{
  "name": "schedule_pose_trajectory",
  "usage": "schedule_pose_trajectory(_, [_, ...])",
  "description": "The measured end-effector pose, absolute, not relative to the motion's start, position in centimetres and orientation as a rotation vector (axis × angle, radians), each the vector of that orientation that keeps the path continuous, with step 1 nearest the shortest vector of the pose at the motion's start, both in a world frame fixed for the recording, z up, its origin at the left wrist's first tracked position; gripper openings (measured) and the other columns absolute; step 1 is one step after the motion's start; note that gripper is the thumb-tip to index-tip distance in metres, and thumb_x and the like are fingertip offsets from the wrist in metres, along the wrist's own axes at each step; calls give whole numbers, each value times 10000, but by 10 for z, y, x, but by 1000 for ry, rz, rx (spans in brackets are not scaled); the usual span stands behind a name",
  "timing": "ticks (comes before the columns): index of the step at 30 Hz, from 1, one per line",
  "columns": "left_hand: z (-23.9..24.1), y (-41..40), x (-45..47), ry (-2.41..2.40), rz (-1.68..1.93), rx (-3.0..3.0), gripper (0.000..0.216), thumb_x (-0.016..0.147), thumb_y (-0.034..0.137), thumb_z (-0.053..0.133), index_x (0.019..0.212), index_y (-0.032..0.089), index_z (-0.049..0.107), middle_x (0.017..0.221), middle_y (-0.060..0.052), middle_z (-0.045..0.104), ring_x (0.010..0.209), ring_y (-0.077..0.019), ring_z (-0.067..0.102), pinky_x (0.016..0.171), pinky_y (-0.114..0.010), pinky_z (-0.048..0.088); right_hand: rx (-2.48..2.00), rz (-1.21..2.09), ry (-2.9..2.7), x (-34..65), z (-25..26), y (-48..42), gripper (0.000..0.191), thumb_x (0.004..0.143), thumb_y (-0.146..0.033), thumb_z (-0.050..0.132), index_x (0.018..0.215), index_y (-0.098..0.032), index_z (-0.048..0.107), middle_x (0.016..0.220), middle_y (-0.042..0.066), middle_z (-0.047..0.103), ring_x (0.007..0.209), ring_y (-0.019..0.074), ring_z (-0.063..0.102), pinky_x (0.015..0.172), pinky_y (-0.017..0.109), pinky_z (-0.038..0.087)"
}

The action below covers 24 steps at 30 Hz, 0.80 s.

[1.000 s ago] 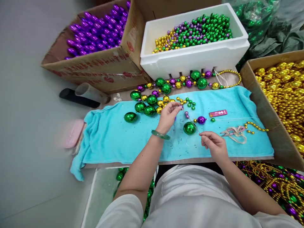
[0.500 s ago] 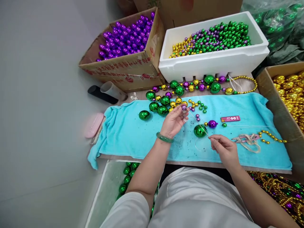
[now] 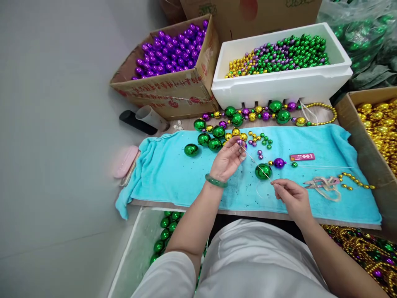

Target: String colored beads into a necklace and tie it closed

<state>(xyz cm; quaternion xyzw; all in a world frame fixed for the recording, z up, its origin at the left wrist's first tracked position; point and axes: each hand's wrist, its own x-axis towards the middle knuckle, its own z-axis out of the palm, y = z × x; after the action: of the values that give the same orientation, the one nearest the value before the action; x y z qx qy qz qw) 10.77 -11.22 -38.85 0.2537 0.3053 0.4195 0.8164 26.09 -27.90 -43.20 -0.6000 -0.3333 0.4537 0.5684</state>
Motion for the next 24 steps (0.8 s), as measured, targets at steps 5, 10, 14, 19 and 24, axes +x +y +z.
schedule_pose_trajectory(5, [-388, -112, 108, 672, 916, 536, 206, 741, 68, 670, 903, 194, 651, 809, 6, 658, 737, -88, 624, 643, -202, 483, -1419, 1083, -777, 261, -431, -279, 129, 792, -303, 641, 794, -194, 711, 544, -30, 534, 513, 85, 483, 482, 209, 388])
schedule_pose_trajectory(10, [-389, -113, 108, 704, 972, 605, 228, 707, 72, 690, 891, 198, 641, 795, 22, 629, 741, -84, 604, 659, -207, 473, -1420, 1095, -759, 259, -433, -277, 152, 790, -320, 641, 795, -182, 704, 545, -26, 532, 512, 90, 475, 492, 221, 395])
schedule_pose_trajectory(14, [-389, -115, 111, 766, 1108, 843, 334, 664, 53, 709, 943, 222, 637, 839, 30, 612, 749, -70, 573, 681, -197, 468, -1402, 1113, -735, 257, -434, -275, 164, 785, -333, 644, 793, -177, 694, 547, -23, 528, 514, 95, 476, 491, 229, 399])
schedule_pose_trajectory(19, [-387, -121, 114, 755, 1083, 1071, 584, 648, 64, 739, 1168, 260, 559, 883, 22, 621, 854, -88, 584, 783, -201, 475, -1379, 1100, -736, 255, -433, -271, 176, 791, -346, 639, 806, -177, 687, 553, -21, 541, 510, 99, 491, 487, 235, 410])
schedule_pose_trajectory(24, [-392, -122, 110, 833, 910, 1325, 486, 694, 162, 737, 1154, 232, 597, 993, -31, 639, 928, -137, 581, 854, -267, 471, -1341, 1078, -695, 256, -434, -266, 163, 805, -332, 636, 838, -180, 685, 583, -19, 559, 530, 94, 497, 483, 226, 395])
